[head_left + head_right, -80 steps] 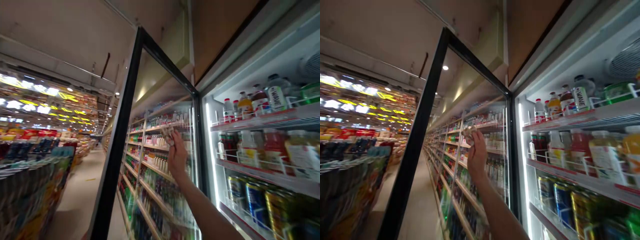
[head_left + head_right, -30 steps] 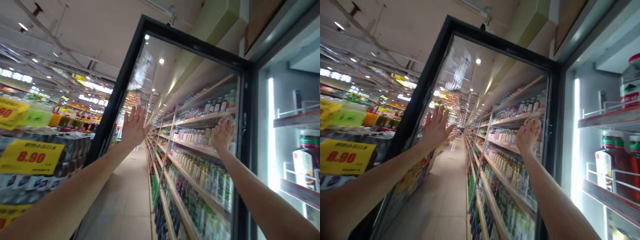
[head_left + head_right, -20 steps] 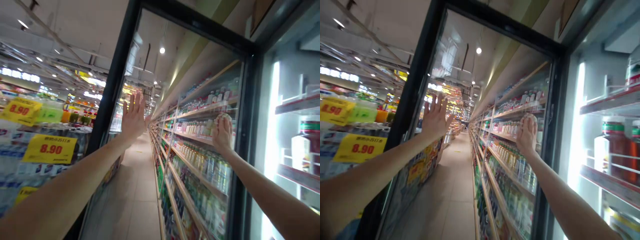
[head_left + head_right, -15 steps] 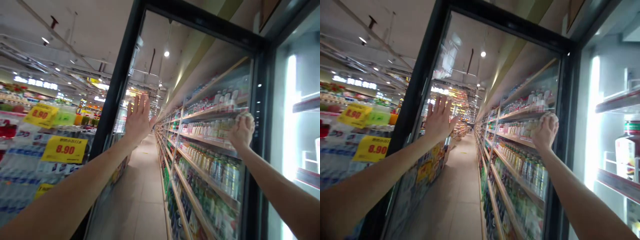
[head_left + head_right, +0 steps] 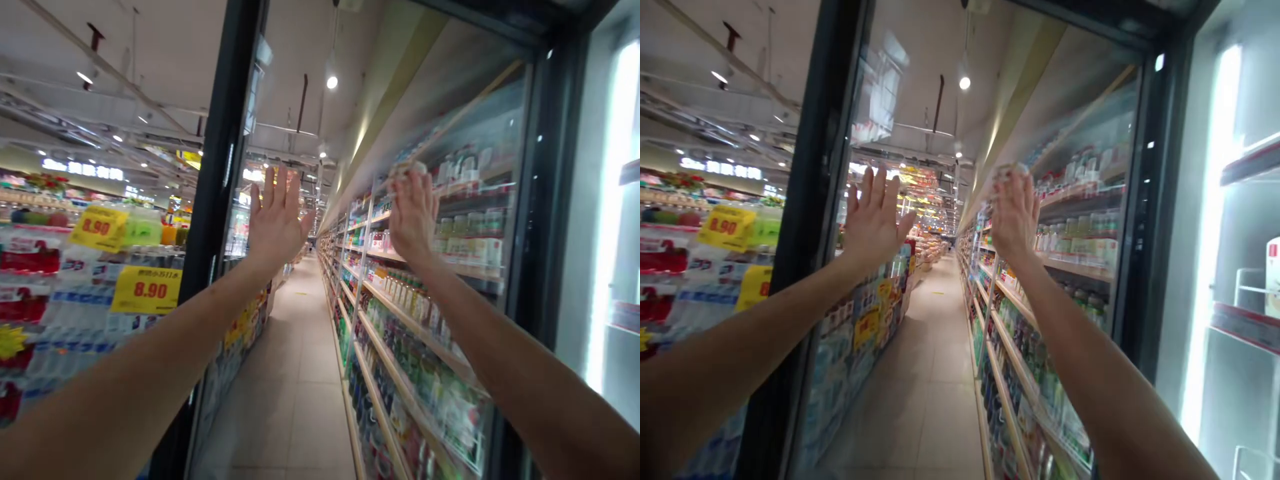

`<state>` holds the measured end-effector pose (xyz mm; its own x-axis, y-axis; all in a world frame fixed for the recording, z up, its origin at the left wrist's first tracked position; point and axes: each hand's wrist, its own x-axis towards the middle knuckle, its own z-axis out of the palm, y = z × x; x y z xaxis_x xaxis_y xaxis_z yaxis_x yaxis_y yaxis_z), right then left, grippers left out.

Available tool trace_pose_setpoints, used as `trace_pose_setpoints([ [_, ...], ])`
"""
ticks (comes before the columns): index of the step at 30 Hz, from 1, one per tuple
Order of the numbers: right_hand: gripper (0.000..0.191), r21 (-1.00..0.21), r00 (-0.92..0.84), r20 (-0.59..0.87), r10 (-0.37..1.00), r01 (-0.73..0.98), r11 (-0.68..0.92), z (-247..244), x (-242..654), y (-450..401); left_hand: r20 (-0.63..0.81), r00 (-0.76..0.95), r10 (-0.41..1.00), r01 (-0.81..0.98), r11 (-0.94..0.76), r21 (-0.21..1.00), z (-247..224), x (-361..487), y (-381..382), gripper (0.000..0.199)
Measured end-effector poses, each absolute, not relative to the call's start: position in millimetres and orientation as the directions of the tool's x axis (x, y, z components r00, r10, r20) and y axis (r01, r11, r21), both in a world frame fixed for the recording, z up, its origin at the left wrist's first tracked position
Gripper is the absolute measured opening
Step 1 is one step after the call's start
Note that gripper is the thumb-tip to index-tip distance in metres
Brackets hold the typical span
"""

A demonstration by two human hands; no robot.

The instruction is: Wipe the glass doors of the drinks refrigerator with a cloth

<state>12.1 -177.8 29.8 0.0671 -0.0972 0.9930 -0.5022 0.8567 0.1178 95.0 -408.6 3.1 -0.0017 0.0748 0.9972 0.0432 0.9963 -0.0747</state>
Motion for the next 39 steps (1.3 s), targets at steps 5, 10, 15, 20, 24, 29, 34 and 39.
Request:
trace_pose_setpoints([
  [5,0.050,-0.179,0.016,0.977,0.212,-0.475,0.862,36.6,5.9,-154.5,0.999,-0.008,0.041,0.028,0.999,-0.040,0.3,97.2,-401.3,0.060],
  [10,0.046,0.381,0.134,0.922,-0.362,-0.468,0.797,-3.6,16.0,-187.5,0.998,0.008,0.067,-0.038,0.997,-0.067,-4.6,99.2,-400.7,0.058],
  [15,0.054,-0.217,0.047,0.963,0.264,-0.442,0.870,24.3,-15.6,-114.1,0.992,-0.013,0.127,-0.088,0.988,-0.128,-15.7,101.3,-404.2,0.055],
  [20,0.051,0.005,0.164,0.982,0.092,-0.513,0.858,22.6,-14.2,-135.6,0.991,0.019,0.132,-0.121,0.984,-0.129,-19.7,99.6,-405.1,0.053],
  [24,0.050,0.456,0.217,0.889,-0.403,-0.489,0.744,5.3,13.3,-204.1,0.989,0.029,0.146,-0.149,0.979,-0.141,-19.6,96.8,-408.3,0.054],
  [29,0.049,0.001,0.079,0.996,0.043,-0.487,0.873,19.8,17.3,-199.3,0.989,0.012,0.148,-0.160,0.976,-0.144,-21.4,96.9,-409.5,0.054],
  [34,0.050,0.314,0.133,0.948,-0.289,-0.542,0.780,-0.9,18.7,-218.9,0.988,0.014,0.153,-0.151,0.977,-0.149,-22.8,96.2,-414.1,0.053],
  [39,0.054,0.258,0.088,0.960,-0.267,-0.652,0.713,-17.7,23.0,-246.0,0.983,-0.011,0.183,-0.048,0.982,-0.183,-18.8,92.2,-397.2,0.048],
])
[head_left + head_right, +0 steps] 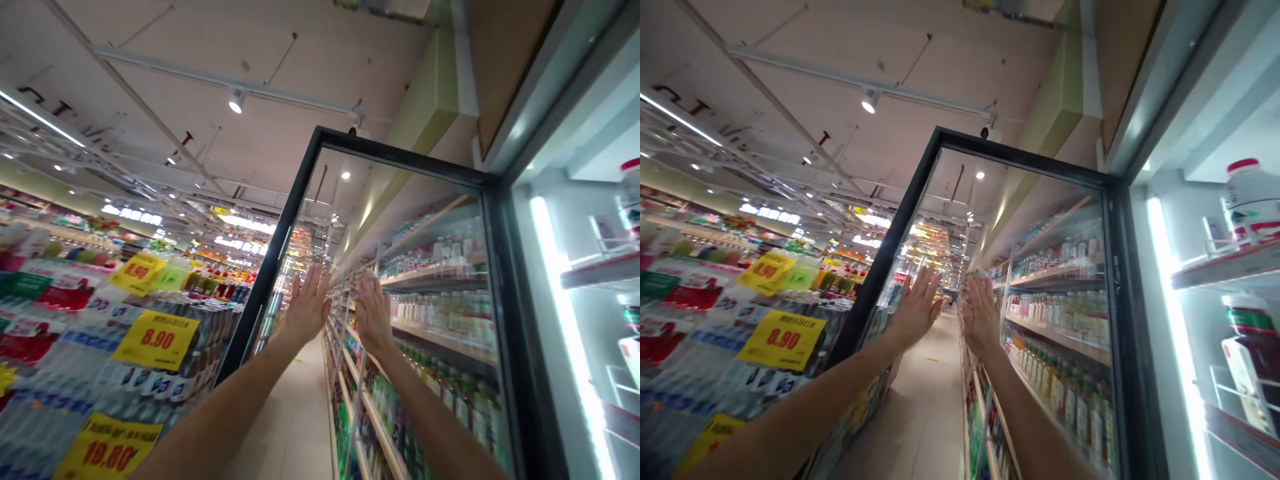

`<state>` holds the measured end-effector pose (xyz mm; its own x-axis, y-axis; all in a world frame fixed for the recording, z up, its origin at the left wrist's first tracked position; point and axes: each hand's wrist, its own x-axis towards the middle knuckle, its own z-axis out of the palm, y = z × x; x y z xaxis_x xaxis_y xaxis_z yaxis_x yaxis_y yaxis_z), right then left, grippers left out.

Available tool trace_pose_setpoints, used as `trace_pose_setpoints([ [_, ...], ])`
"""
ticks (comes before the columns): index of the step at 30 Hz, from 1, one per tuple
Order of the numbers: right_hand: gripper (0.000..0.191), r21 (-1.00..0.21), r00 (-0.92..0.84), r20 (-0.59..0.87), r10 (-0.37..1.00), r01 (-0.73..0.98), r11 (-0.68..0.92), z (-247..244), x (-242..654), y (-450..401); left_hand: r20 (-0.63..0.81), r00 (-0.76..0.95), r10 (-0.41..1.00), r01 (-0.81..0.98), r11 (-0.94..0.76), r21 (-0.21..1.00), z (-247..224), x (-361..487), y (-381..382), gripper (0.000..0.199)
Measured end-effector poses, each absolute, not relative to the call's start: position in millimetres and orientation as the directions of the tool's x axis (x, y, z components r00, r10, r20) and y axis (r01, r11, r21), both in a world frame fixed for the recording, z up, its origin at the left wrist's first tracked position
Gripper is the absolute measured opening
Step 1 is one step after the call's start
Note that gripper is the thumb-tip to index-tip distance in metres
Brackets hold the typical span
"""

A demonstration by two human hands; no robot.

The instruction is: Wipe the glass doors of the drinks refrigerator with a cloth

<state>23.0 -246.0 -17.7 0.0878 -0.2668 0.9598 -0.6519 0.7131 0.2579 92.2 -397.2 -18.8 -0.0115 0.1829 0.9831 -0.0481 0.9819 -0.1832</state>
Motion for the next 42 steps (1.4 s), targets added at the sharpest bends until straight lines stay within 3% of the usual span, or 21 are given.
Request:
trace_pose_setpoints([
  [3,0.055,0.174,0.059,0.979,-0.197,-0.744,0.645,-19.5,18.2,-244.4,0.953,-0.047,0.299,0.108,0.950,-0.293,-17.1,83.2,-363.3,0.048],
  [6,0.055,0.155,0.079,0.985,-0.153,-0.800,0.580,-24.9,12.0,-226.1,0.957,-0.054,0.286,0.161,0.948,-0.275,-17.7,73.0,-330.3,0.052],
  [11,0.054,0.074,0.040,0.997,-0.063,-0.552,0.830,-37.2,5.8,-187.3,0.949,-0.048,0.311,0.074,0.949,-0.307,-7.3,77.1,-336.3,0.047],
  [13,0.052,0.072,0.047,0.997,-0.056,-0.503,0.861,-40.5,5.6,-182.4,0.967,-0.035,0.254,0.047,0.967,-0.252,5.6,87.4,-363.1,0.046],
  [17,0.053,0.042,0.080,0.997,-0.002,-0.504,0.863,-42.8,5.4,-187.1,0.998,0.069,-0.013,-0.015,1.000,0.014,23.5,104.0,-410.8,0.046],
  [19,0.053,0.034,0.067,0.998,-0.001,-0.494,0.869,-43.1,5.0,-189.9,0.998,0.058,-0.040,-0.029,0.999,0.041,15.1,104.3,-408.0,0.047],
  [21,0.053,0.030,0.051,0.999,-0.006,-0.477,0.879,-43.5,4.6,-191.4,0.997,-0.008,0.079,-0.027,0.996,-0.079,-4.6,98.3,-386.8,0.049],
  [23,0.053,0.032,0.044,0.999,-0.014,-0.461,0.887,-44.0,3.9,-191.9,0.929,-0.083,0.361,0.008,0.932,-0.361,-25.0,88.0,-361.8,0.047],
  [25,0.053,0.040,0.045,0.999,-0.022,-0.451,0.891,-44.4,2.8,-192.3,0.887,-0.101,0.450,0.020,0.893,-0.450,-32.8,77.8,-350.4,0.044],
  [27,0.053,0.043,0.042,0.999,-0.027,-0.450,0.892,-44.6,1.1,-192.4,0.920,-0.080,0.385,0.004,0.923,-0.386,-22.5,72.7,-359.9,0.044],
  [31,0.055,0.056,0.019,0.998,-0.053,-0.438,0.897,-44.4,-2.5,-191.8,0.995,0.066,-0.078,-0.027,0.996,0.080,17.1,73.0,-398.3,0.047],
  [32,0.056,0.066,0.012,0.998,-0.067,-0.432,0.899,-44.3,-3.4,-191.7,0.984,0.101,-0.144,-0.026,0.989,0.148,20.5,71.3,-400.5,0.048],
  [34,0.058,0.085,0.005,0.996,-0.091,-0.418,0.904,-44.1,-5.1,-192.0,0.989,0.102,-0.103,-0.018,0.994,0.105,13.8,65.2,-391.5,0.048],
  [37,0.059,0.104,0.010,0.994,-0.110,-0.402,0.910,-44.7,-7.5,-192.6,0.944,-0.046,0.328,0.045,0.944,-0.326,-13.4,57.1,-368.2,0.045],
  [38,0.059,0.109,0.011,0.993,-0.114,-0.398,0.911,-45.4,-8.3,-192.5,0.914,-0.077,0.398,0.062,0.917,-0.394,-19.9,56.2,-365.8,0.044],
  [40,0.060,0.120,0.003,0.992,-0.129,-0.391,0.913,-47.7,-10.4,-191.1,0.936,-0.084,0.341,0.052,0.940,-0.338,-23.6,56.8,-373.5,0.044],
  [42,0.061,0.134,-0.016,0.988,-0.152,-0.383,0.914,-51.2,-12.7,-188.4,0.994,-0.021,0.107,0.011,0.994,-0.107,-19.0,57.9,-390.0,0.047],
])
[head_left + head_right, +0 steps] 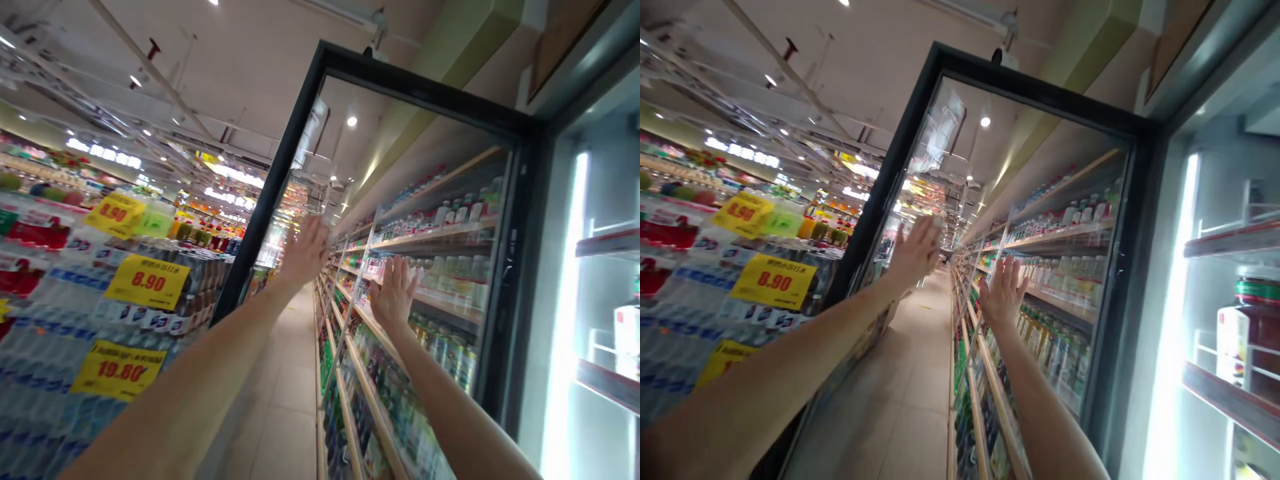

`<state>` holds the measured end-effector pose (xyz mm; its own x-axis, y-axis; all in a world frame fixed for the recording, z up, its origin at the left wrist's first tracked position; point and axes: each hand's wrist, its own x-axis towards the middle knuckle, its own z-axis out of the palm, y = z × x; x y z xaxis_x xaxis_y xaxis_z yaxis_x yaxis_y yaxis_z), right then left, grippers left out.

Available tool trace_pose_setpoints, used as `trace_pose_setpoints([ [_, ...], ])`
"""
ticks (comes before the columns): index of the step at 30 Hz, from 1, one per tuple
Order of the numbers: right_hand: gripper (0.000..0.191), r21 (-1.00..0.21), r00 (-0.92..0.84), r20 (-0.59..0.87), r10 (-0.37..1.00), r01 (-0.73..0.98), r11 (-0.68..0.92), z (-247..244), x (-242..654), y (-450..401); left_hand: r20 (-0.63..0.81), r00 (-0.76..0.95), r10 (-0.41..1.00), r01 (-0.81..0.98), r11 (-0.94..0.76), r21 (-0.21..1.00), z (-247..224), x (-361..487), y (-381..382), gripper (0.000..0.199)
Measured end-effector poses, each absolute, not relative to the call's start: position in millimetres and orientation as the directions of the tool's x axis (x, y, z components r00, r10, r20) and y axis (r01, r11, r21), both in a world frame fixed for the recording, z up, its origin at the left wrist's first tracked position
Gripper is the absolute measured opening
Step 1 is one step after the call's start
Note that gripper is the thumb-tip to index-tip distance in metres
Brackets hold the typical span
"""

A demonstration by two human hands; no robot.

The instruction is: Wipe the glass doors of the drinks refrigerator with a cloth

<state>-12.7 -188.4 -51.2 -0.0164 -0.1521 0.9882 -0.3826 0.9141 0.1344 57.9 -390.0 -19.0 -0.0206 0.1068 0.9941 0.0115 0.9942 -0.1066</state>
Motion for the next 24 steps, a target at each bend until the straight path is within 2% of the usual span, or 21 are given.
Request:
trace_pose_setpoints([
  [1,0.060,0.145,-0.023,0.986,-0.166,-0.379,0.914,-53.3,-13.7,-186.8,0.999,0.025,-0.025,-0.003,1.000,0.025,-17.0,57.6,-397.1,0.049],
  [2,0.060,0.155,-0.028,0.983,-0.179,-0.375,0.914,-55.3,-14.6,-185.3,0.995,0.045,-0.092,-0.007,0.996,0.092,-16.9,56.6,-401.4,0.051],
  [3,0.060,0.164,-0.031,0.982,-0.189,-0.372,0.914,-57.3,-15.1,-183.9,0.994,0.044,-0.097,-0.003,0.995,0.097,-19.0,54.9,-402.6,0.052],
  [4,0.060,0.171,-0.029,0.980,-0.195,-0.368,0.914,-59.0,-15.4,-182.9,1.000,0.017,-0.022,0.012,1.000,0.022,-23.0,52.9,-401.1,0.052],
  [7,0.060,0.179,-0.013,0.980,-0.197,-0.354,0.918,-62.4,-14.8,-181.7,0.913,-0.100,0.396,0.101,0.917,-0.386,-34.6,47.5,-394.0,0.049],
  [8,0.059,0.178,-0.011,0.981,-0.194,-0.351,0.919,-63.0,-14.4,-181.7,0.891,-0.106,0.441,0.112,0.896,-0.430,-34.5,46.4,-394.8,0.048],
  [9,0.059,0.177,-0.010,0.981,-0.193,-0.348,0.921,-63.4,-14.2,-181.7,0.912,-0.089,0.399,0.100,0.915,-0.391,-31.6,45.7,-397.5,0.048],
  [12,0.058,0.165,-0.015,0.983,-0.181,-0.340,0.926,-64.1,-13.9,-182.2,0.999,0.054,0.000,0.054,0.999,-0.003,-13.4,43.5,-404.9,0.050],
  [13,0.058,0.162,-0.014,0.984,-0.177,-0.335,0.928,-64.3,-14.0,-182.5,0.994,0.086,-0.070,0.064,0.996,0.064,-7.8,42.0,-402.7,0.050],
  [14,0.058,0.162,-0.010,0.985,-0.175,-0.328,0.931,-64.5,-14.3,-182.8,0.993,0.096,-0.063,0.079,0.995,0.055,-3.9,40.1,-397.2,0.050],
  [15,0.058,0.163,-0.005,0.985,-0.173,-0.320,0.933,-64.7,-14.6,-183.3,0.996,0.087,0.021,0.097,0.995,-0.029,-1.9,38.0,-389.4,0.049],
  [17,0.058,0.167,0.011,0.985,-0.171,-0.301,0.939,-65.1,-15.5,-184.2,0.952,0.041,0.302,0.130,0.943,-0.305,-1.2,34.1,-373.2,0.046],
  [18,0.057,0.170,0.020,0.985,-0.171,-0.293,0.941,-65.4,-16.1,-184.6,0.920,0.027,0.392,0.135,0.910,-0.392,-0.3,32.8,-368.3,0.046],
  [19,0.057,0.170,0.029,0.985,-0.169,-0.288,0.942,-65.7,-16.7,-185.0,0.909,0.027,0.416,0.130,0.900,-0.415,2.1,32.0,-366.8,0.045],
  [20,0.058,0.170,0.033,0.985,-0.167,-0.285,0.943,-66.1,-17.4,-185.5,0.923,0.039,0.382,0.116,0.916,-0.384,6.3,32.0,-368.7,0.045],
  [24,0.060,0.168,0.039,0.986,-0.164,-0.296,0.940,-67.0,-19.6,-186.9,0.993,0.116,0.030,0.077,0.996,-0.039,25.0,35.3,-384.7,0.046],
])
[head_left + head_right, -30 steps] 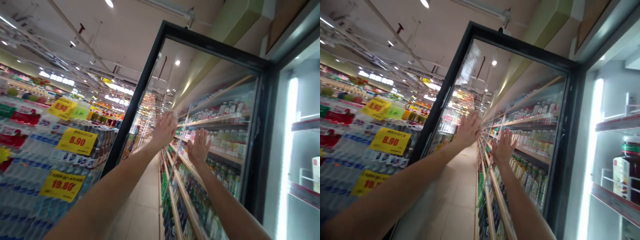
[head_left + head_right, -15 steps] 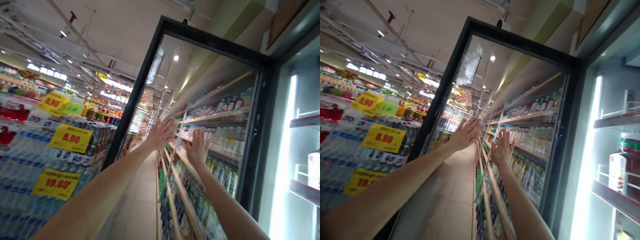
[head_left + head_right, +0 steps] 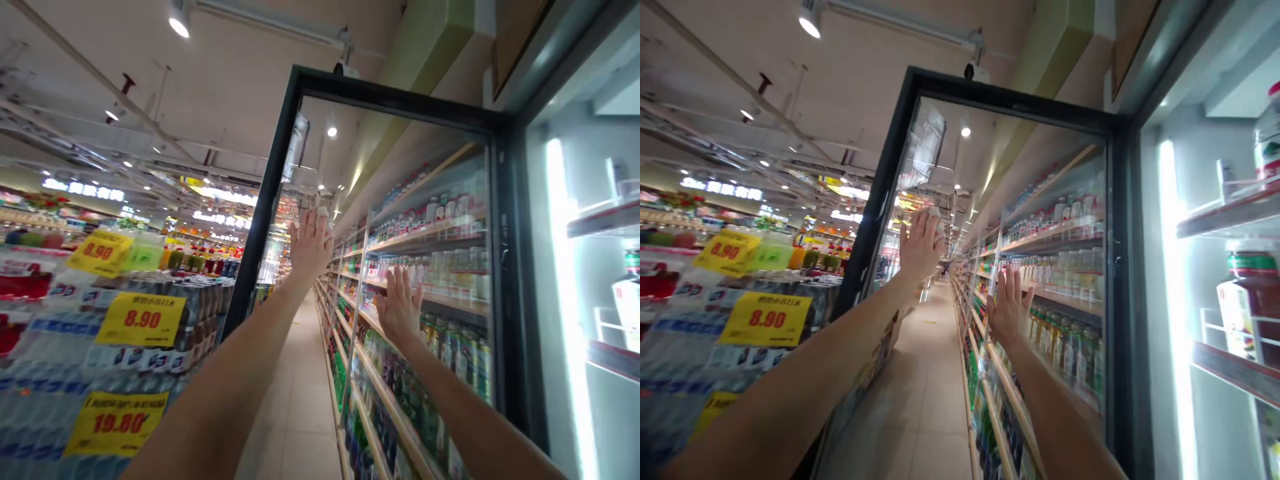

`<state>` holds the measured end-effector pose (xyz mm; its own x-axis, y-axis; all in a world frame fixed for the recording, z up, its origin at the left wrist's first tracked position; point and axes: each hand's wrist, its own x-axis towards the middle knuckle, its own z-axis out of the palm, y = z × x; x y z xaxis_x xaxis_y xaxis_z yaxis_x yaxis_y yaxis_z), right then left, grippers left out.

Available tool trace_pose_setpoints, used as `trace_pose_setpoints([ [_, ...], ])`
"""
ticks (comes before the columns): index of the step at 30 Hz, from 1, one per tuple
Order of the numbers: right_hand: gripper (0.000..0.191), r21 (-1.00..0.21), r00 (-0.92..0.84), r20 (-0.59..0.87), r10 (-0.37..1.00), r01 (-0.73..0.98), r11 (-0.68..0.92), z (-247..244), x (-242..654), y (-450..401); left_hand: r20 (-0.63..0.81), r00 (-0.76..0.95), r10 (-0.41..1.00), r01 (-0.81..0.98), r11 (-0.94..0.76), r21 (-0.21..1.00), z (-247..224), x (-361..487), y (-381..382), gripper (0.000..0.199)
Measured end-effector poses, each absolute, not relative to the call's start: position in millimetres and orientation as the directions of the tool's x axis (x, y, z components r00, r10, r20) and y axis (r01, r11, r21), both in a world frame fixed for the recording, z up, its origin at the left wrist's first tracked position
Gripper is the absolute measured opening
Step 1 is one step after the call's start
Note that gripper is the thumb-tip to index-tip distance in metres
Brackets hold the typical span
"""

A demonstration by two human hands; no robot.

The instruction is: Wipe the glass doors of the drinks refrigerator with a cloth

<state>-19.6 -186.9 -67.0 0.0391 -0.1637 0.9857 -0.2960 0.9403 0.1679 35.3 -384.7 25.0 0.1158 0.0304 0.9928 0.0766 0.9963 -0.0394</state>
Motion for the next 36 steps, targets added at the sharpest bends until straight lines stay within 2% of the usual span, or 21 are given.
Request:
trace_pose_setpoints([
  [1,0.059,0.165,0.032,0.986,-0.162,-0.301,0.939,-67.1,-19.7,-187.1,0.994,0.109,0.016,0.075,0.997,-0.024,24.8,35.6,-383.9,0.047],
  [2,0.059,0.160,0.024,0.987,-0.161,-0.305,0.939,-67.0,-19.6,-187.1,0.994,0.084,0.065,0.075,0.995,-0.071,21.8,35.4,-380.4,0.047],
  [5,0.058,0.147,-0.006,0.988,-0.156,-0.307,0.940,-66.4,-18.8,-186.7,0.912,-0.035,0.410,0.106,0.908,-0.404,5.8,34.1,-365.2,0.046],
  [6,0.058,0.146,-0.017,0.987,-0.158,-0.304,0.942,-66.1,-18.6,-186.5,0.879,-0.055,0.473,0.119,0.878,-0.465,2.0,34.2,-363.1,0.046],
  [7,0.058,0.144,-0.025,0.987,-0.159,-0.299,0.943,-65.9,-18.5,-186.4,0.885,-0.053,0.463,0.118,0.883,-0.455,0.3,34.5,-364.0,0.046],
  [8,0.058,0.143,-0.035,0.987,-0.160,-0.294,0.945,-65.7,-18.5,-186.5,0.923,-0.035,0.382,0.107,0.920,-0.377,0.4,34.8,-367.4,0.046],
  [10,0.058,0.139,-0.048,0.986,-0.159,-0.288,0.948,-65.6,-18.7,-186.8,0.992,0.029,0.122,0.083,0.989,-0.124,2.3,34.5,-377.6,0.046],
  [11,0.058,0.139,-0.048,0.986,-0.159,-0.288,0.948,-65.6,-18.8,-187.0,0.998,0.051,0.038,0.081,0.996,-0.042,1.9,33.8,-381.6,0.047],
  [12,0.058,0.141,-0.044,0.986,-0.160,-0.291,0.946,-65.7,-18.9,-187.2,0.998,0.064,0.014,0.085,0.996,-0.019,-0.7,32.9,-383.7,0.047],
  [14,0.058,0.143,-0.033,0.986,-0.161,-0.301,0.943,-66.0,-19.1,-187.3,0.983,0.049,0.176,0.105,0.978,-0.180,-12.6,31.3,-381.5,0.048],
  [16,0.058,0.148,-0.018,0.987,-0.161,-0.309,0.939,-66.4,-19.1,-187.0,0.886,0.015,0.463,0.139,0.877,-0.460,-29.3,30.6,-375.3,0.048],
  [17,0.058,0.152,-0.011,0.986,-0.164,-0.311,0.938,-66.6,-19.0,-186.8,0.858,0.004,0.513,0.139,0.850,-0.509,-37.0,30.8,-372.5,0.047],
  [18,0.058,0.155,-0.006,0.986,-0.165,-0.313,0.937,-66.8,-18.8,-186.5,0.866,0.004,0.500,0.128,0.858,-0.497,-43.3,31.3,-370.2,0.047],
  [21,0.058,0.156,0.002,0.987,-0.163,-0.316,0.936,-66.9,-17.6,-185.9,0.971,0.059,0.230,0.070,0.970,-0.234,-54.2,32.5,-363.5,0.048],
  [22,0.058,0.155,0.004,0.987,-0.163,-0.317,0.936,-66.8,-17.1,-185.7,0.977,0.078,0.197,0.064,0.977,-0.202,-56.1,32.4,-360.3,0.048],
  [26,0.058,0.157,0.009,0.987,-0.162,-0.308,0.938,-66.4,-15.9,-184.6,0.918,0.062,0.391,0.082,0.915,-0.395,-57.9,30.5,-351.1,0.046],
  [27,0.057,0.155,0.005,0.987,-0.161,-0.308,0.939,-66.4,-15.7,-184.3,0.923,0.054,0.380,0.083,0.920,-0.384,-56.6,30.7,-352.7,0.046],
  [31,0.057,0.143,-0.019,0.988,-0.156,-0.312,0.939,-66.4,-15.4,-184.3,0.994,0.077,0.076,0.051,0.995,-0.080,-52.0,34.5,-370.0,0.049],
  [32,0.057,0.140,-0.025,0.988,-0.155,-0.311,0.940,-66.4,-15.4,-184.6,0.996,0.076,0.048,0.047,0.998,-0.052,-53.3,35.8,-373.6,0.050],
  [33,0.057,0.139,-0.026,0.988,-0.154,-0.309,0.941,-66.4,-15.6,-184.9,0.995,0.062,0.077,0.047,0.996,-0.080,-55.9,37.1,-376.5,0.049],
  [36,0.058,0.140,-0.031,0.987,-0.157,-0.302,0.943,-66.2,-16.6,-186.1,0.956,-0.019,0.293,0.063,0.955,-0.291,-66.7,40.8,-386.2,0.047],
])
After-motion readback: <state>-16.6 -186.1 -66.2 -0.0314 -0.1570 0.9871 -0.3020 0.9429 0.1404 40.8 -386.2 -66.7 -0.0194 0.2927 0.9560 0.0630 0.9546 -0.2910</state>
